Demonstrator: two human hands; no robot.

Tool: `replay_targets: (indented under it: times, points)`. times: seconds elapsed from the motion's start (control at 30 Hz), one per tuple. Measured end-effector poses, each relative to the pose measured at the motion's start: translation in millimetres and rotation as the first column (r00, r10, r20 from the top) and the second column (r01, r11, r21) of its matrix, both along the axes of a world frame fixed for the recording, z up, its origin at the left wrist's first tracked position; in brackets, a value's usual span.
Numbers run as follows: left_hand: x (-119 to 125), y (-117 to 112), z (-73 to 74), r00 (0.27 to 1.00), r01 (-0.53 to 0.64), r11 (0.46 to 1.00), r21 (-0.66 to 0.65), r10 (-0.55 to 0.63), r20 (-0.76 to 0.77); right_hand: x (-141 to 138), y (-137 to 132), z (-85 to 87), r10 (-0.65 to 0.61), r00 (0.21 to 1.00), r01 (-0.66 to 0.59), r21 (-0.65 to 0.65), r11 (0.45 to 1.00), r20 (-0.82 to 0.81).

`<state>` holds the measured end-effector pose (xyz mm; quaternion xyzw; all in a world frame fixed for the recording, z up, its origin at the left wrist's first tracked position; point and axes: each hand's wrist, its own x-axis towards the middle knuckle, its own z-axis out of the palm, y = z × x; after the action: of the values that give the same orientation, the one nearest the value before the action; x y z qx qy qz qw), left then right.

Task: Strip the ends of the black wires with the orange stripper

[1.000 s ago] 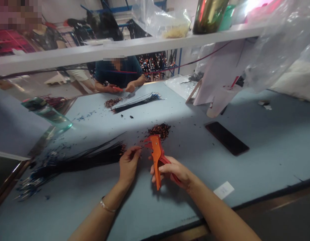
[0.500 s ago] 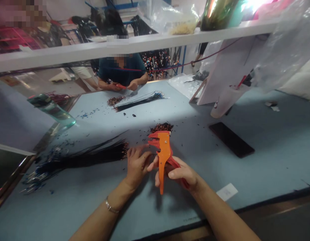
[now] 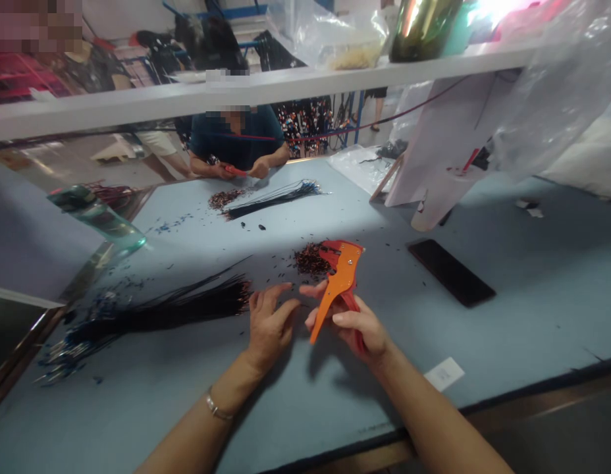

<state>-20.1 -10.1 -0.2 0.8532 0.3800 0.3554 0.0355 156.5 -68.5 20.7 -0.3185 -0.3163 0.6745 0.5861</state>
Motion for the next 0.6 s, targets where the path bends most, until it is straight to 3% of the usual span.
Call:
replay_targets:
  times: [0.13,0.23,0.3,0.4,0.6]
  points:
    - [-1,5,-3.0,0.962,0.082,0.961,-0.263,-0.007,0.274,3,2,-2.3,0.041,0.995,-0.04,0.009,0.999,-0.095]
    - [-2,10,-5.0,0.842,0.14,0.855,-0.5,0.162,0.514,4,2,-3.3,0.104,0.987,-0.103,0.015,0.995,-0.122]
    - [-4,14,-5.4,0.752,0.164,0.793,-0.586,0.284,0.595,3,2,-3.6,0.161,0.982,-0.163,-0.007,0.987,-0.101]
    - [-4,16,-5.3,0.681,0.201,0.76,-0.618,0.345,0.646,0,0,-4.6,0.258,0.966,-0.26,-0.069,0.963,-0.024]
    - [-4,15,-5.3,0.686,0.206,0.778,-0.594,0.317,0.654,-4,-3,-6.7,0.385,0.922,-0.381,-0.083,0.921,0.036]
